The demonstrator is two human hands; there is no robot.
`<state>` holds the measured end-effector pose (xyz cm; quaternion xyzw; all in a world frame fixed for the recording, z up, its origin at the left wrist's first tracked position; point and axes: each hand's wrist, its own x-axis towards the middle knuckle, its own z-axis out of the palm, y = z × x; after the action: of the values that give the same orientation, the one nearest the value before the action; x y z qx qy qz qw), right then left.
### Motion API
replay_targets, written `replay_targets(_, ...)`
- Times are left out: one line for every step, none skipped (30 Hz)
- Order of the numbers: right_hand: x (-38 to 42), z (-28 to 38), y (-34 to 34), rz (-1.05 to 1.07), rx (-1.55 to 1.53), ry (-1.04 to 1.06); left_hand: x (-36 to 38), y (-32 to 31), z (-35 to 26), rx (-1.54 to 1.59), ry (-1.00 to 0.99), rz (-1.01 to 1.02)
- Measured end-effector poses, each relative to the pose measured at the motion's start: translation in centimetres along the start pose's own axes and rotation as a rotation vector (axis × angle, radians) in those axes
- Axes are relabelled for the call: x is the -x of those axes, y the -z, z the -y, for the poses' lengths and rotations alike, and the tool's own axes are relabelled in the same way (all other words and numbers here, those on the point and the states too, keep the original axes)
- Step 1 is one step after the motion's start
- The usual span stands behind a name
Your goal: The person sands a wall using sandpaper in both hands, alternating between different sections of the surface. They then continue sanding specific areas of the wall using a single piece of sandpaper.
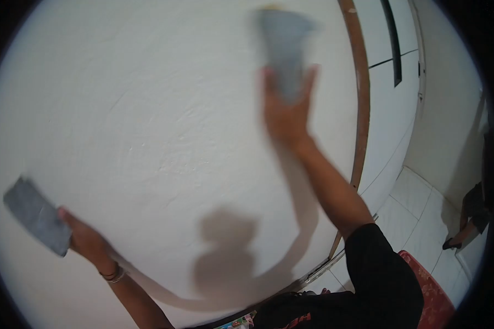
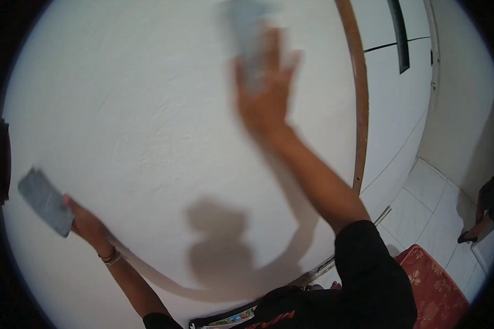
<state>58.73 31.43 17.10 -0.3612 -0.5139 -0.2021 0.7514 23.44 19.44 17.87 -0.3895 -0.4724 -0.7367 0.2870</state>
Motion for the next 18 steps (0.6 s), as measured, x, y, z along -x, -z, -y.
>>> replay_targets(0.6,3.4,-1.0,-0.032,0.171,0.310,0.8,-1.5,-1.5,-0.077,-0.423,0.067)
replay_targets(1.3,6.6,-1.2,0.187,0.191,0.440,2.4,-3.2,-5.6,-0.031,-0.526,0.122)
replay_targets(1.8,8.8,-1.6,0.298,-0.023,0.459,3.0,-3.9,-7.1,-0.378,-0.823,0.100)
replay_targets(2.1,9.6,-2.9,0.268,-0.001,0.528,3.2,-4.6,-7.7,-0.425,-0.890,0.127)
replay_targets(1.7,10.2,-3.1,0.248,0.036,0.565,3.2,-5.3,-8.3,-0.472,-0.955,0.146)
replay_targets(0.7,9.7,-2.7,0.266,-0.052,0.567,2.1,-5.4,-7.2,-0.443,-0.970,0.208)
replay_targets(-0.4,8.9,-2.5,0.288,-0.147,0.573,1.2,-5.0,-5.5,-0.421,-0.980,0.270)
replay_targets(-1.6,7.6,-2.1,0.193,-0.050,0.575,1.0,-4.5,-5.6,-0.144,-0.617,0.323)
replay_targets(-2.9,5.6,-1.4,0.099,0.043,0.575,-0.7,-3.7,-3.9,-0.048,-0.542,0.282)
replay_targets(-4.1,2.9,-1.0,0.076,-0.036,0.402,-2.3,-2.8,-2.3,0.054,-0.472,0.236)
replay_targets(-5.5,-0.2,-0.4,0.055,-0.116,0.230,-4.8,-0.9,0.7,0.057,-0.470,0.231)
replay_targets(-7.1,-2.7,0.9,0.014,-0.293,0.044,-7.7,1.5,4.6,-0.015,-0.331,0.156)
replay_targets(-8.4,-4.6,2.2,0.002,-0.437,-0.205,-9.4,2.8,6.2,-0.084,-0.193,0.081)
replay_targets(-9.8,-6.9,3.3,-0.073,-0.376,-0.302,-9.8,3.6,3.9,-0.082,0.037,0.080)
replay_targets(-10.3,-8.1,3.0,-0.127,-0.272,-0.291,-10.0,4.1,1.3,-0.080,0.265,0.082)
replay_targets(-10.9,-8.8,2.8,-0.182,-0.166,-0.285,-10.2,3.8,0.4,-0.100,0.351,0.022)
replay_targets(-10.9,-9.2,1.7,-0.214,-0.017,-0.167,-10.6,3.4,1.6,-0.105,0.354,0.026)
replay_targets(-10.7,-7.2,1.1,-0.181,-0.020,-0.177,-11.6,2.5,4.0,-0.173,-0.033,0.090)
